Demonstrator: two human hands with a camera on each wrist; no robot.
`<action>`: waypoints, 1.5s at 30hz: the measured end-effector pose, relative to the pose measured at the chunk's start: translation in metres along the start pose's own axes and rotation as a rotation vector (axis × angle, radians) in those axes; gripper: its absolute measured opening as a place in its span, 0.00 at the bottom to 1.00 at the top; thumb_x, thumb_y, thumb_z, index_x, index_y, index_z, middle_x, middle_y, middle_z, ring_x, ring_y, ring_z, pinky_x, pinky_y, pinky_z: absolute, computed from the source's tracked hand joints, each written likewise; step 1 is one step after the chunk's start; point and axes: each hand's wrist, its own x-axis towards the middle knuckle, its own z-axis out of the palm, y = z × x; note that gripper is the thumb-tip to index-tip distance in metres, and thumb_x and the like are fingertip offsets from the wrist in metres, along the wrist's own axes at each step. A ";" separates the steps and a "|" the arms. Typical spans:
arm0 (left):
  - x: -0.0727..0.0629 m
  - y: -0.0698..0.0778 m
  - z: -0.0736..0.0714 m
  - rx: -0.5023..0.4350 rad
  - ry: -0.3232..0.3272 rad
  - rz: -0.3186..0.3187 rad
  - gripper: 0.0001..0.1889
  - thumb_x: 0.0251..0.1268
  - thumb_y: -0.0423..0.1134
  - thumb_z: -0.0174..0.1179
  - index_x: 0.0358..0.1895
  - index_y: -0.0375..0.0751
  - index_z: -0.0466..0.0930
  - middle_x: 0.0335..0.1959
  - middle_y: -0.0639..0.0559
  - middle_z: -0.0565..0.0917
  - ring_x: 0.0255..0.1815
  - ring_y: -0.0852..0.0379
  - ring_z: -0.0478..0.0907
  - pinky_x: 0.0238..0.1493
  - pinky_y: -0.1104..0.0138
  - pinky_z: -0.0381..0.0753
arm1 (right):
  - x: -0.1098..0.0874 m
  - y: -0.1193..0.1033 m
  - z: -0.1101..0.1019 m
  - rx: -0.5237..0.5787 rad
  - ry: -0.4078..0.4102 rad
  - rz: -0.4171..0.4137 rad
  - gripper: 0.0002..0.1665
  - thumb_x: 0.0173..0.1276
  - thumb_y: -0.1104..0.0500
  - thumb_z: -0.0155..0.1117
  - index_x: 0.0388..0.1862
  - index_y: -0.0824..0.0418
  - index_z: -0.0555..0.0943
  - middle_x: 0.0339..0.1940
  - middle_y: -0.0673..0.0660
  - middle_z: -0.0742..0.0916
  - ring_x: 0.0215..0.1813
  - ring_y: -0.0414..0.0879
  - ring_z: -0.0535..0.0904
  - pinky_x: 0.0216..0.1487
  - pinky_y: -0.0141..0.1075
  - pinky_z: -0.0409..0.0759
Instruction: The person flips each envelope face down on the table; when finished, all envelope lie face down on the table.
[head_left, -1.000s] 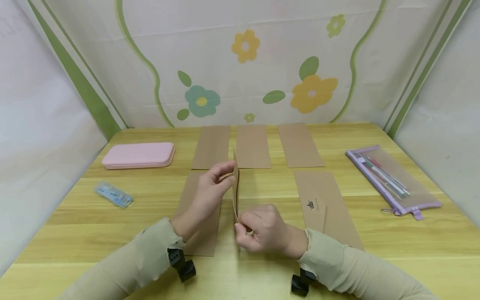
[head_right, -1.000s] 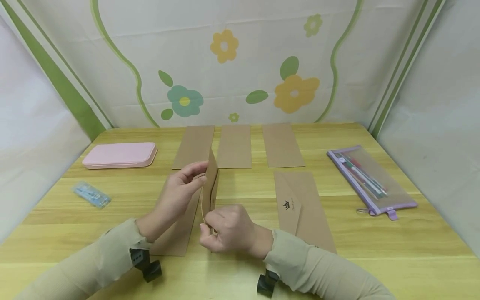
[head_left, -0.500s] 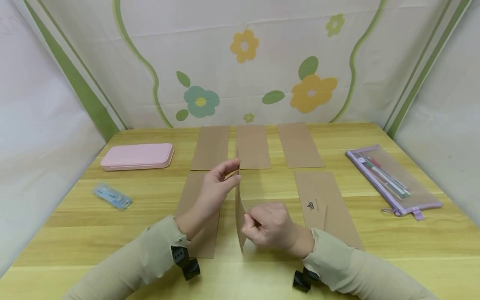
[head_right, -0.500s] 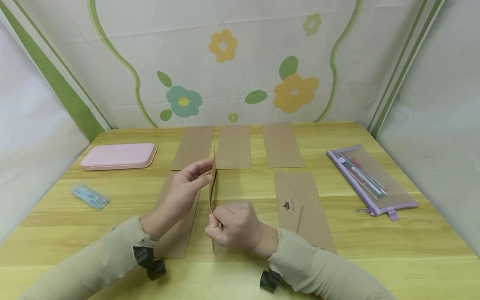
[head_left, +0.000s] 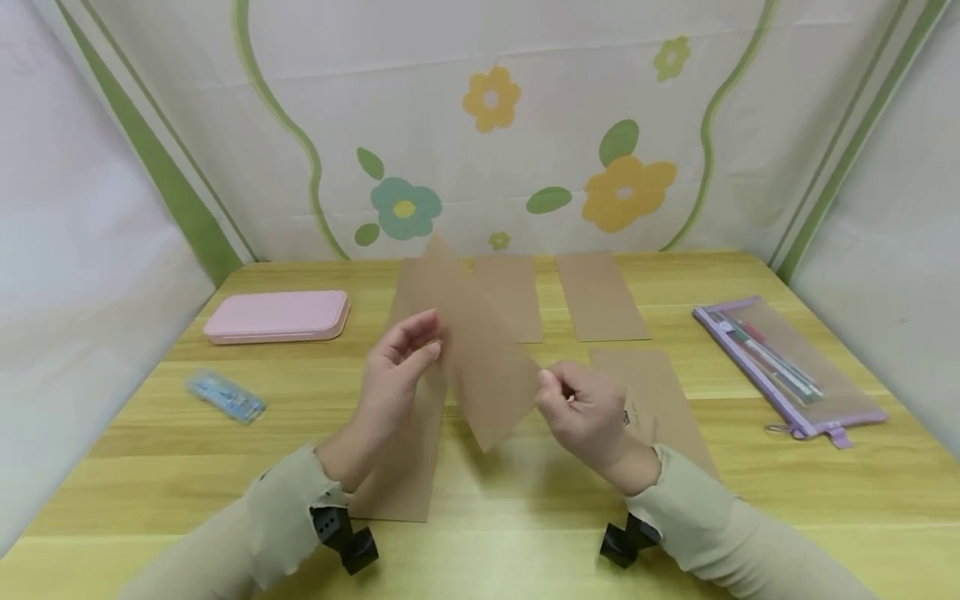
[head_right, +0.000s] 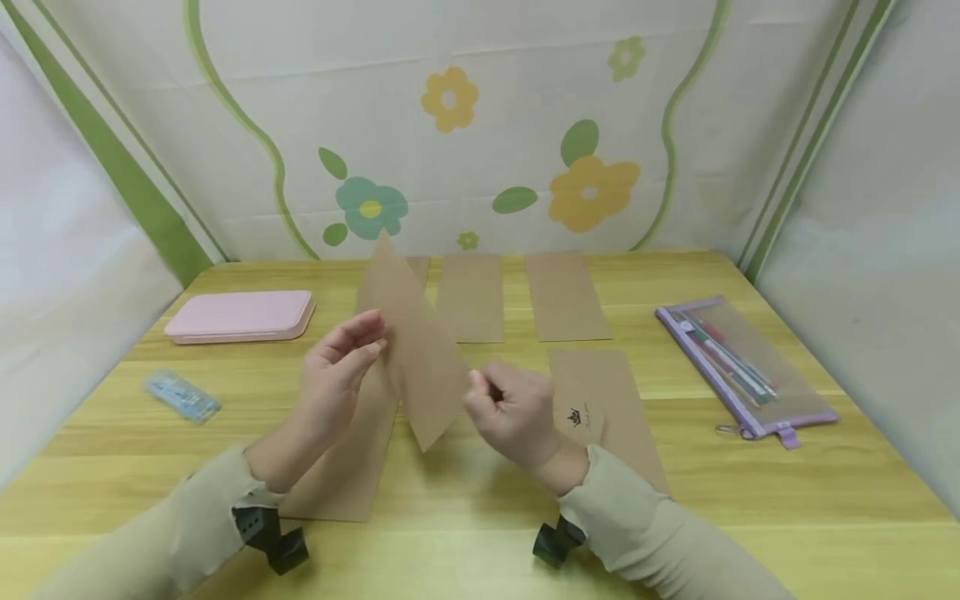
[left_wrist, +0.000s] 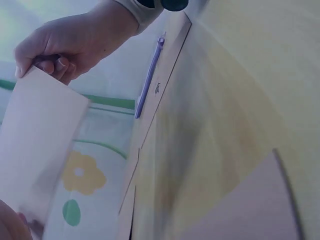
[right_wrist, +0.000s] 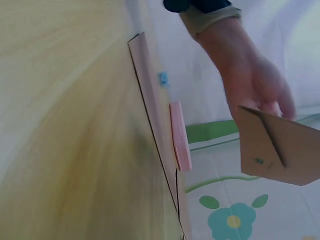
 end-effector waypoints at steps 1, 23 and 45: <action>-0.002 -0.001 -0.002 -0.007 0.033 0.007 0.20 0.58 0.19 0.51 0.56 0.21 0.68 0.47 0.50 0.79 0.50 0.61 0.75 0.50 0.75 0.75 | 0.000 0.000 -0.002 0.025 0.001 0.051 0.12 0.50 0.72 0.50 0.11 0.64 0.73 0.06 0.52 0.74 0.09 0.36 0.63 0.10 0.21 0.62; -0.013 -0.020 -0.005 -0.168 0.127 -0.198 0.29 0.62 0.21 0.50 0.65 0.44 0.60 0.31 0.56 0.76 0.33 0.64 0.75 0.38 0.73 0.77 | -0.012 -0.003 -0.008 0.304 -0.073 0.648 0.16 0.68 0.73 0.46 0.19 0.73 0.73 0.14 0.41 0.80 0.14 0.33 0.74 0.13 0.30 0.75; -0.030 -0.038 -0.006 0.246 -0.144 -0.386 0.26 0.55 0.21 0.56 0.60 0.35 0.70 0.32 0.43 0.77 0.26 0.61 0.72 0.29 0.72 0.76 | -0.009 0.031 -0.052 0.383 -0.671 1.379 0.08 0.65 0.65 0.55 0.36 0.72 0.75 0.22 0.53 0.81 0.22 0.39 0.80 0.25 0.28 0.80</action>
